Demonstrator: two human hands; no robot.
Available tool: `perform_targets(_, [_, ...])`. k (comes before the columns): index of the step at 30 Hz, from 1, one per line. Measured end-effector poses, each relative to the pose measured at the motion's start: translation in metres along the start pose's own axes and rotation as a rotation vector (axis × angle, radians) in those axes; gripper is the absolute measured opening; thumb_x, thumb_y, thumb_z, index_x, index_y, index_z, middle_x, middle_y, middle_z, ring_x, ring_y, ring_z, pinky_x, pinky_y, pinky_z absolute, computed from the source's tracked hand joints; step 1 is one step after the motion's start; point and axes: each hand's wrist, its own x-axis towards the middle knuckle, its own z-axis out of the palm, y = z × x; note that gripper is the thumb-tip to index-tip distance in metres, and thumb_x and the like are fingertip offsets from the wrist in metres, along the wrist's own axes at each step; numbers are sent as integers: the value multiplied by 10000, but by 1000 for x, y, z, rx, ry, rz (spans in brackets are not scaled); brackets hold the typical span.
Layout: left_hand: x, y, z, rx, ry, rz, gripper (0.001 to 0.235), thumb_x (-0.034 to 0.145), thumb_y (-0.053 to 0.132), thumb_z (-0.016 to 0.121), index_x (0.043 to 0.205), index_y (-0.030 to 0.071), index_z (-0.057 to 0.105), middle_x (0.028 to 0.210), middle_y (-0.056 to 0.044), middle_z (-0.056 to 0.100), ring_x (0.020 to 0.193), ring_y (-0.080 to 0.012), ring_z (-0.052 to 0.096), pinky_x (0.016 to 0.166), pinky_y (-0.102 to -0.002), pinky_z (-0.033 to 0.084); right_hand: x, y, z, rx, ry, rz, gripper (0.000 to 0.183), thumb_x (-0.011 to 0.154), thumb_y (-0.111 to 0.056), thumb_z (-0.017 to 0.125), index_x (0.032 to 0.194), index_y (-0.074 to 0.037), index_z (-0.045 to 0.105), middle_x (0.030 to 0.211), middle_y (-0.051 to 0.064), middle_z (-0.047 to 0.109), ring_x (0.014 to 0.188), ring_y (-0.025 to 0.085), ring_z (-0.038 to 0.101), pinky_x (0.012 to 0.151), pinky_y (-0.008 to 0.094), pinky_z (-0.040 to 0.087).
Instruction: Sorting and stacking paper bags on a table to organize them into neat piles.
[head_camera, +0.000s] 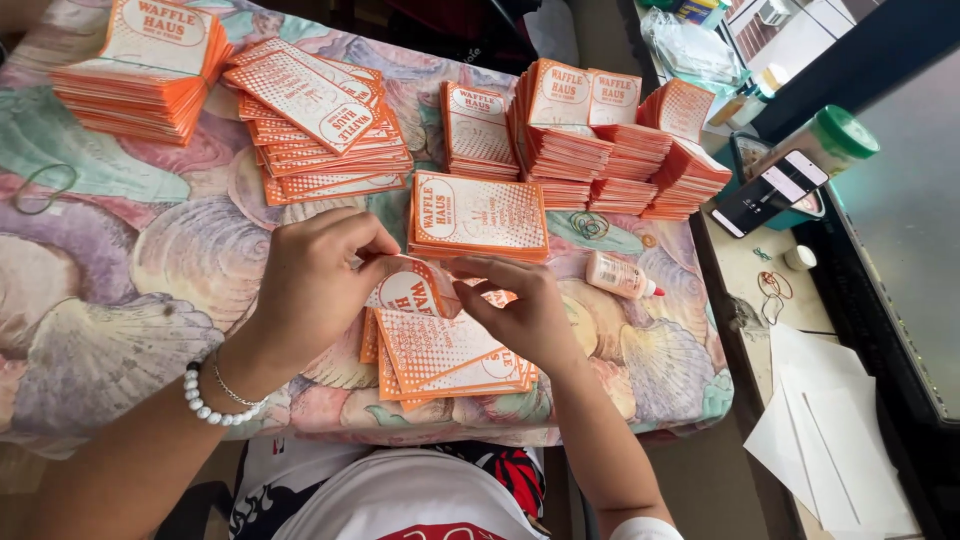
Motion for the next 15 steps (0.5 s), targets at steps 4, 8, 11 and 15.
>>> perform_targets(4, [4, 8, -4, -71, -41, -4, 196, 766, 83, 878, 738, 123, 688, 603, 7, 608, 597, -191, 660, 599, -280, 534, -3, 0, -1, 160, -1, 100, 240, 917, -36, 736, 1153, -7, 766, 940, 168, 804, 843, 218, 776, 732, 361, 657])
perform_targets(8, [0, 13, -2, -75, -53, -32, 192, 793, 120, 870, 733, 142, 689, 596, 20, 601, 588, -173, 656, 603, -265, 528, -15, 41, -5, 202, -6, 129, 241, 959, -77, 694, 1169, 20, 760, 759, 162, 770, 781, 104, 645, 623, 267, 595])
perform_targets(11, [1, 17, -3, -63, -34, -35, 193, 792, 137, 871, 734, 161, 689, 612, 36, 613, 611, -159, 673, 613, -242, 531, -14, 42, -1, 285, 28, 185, 230, 881, 5, 779, 1103, 59, 762, 796, 170, 783, 786, 103, 649, 664, 282, 606])
perform_targets(15, [8, 26, -13, -227, -90, -69, 141, 778, 93, 851, 805, 118, 715, 665, -20, 664, 665, -199, 705, 653, -300, 550, -12, 47, -5, 359, 26, 295, 198, 810, 96, 803, 1002, 105, 754, 796, 204, 776, 776, 144, 707, 668, 274, 618])
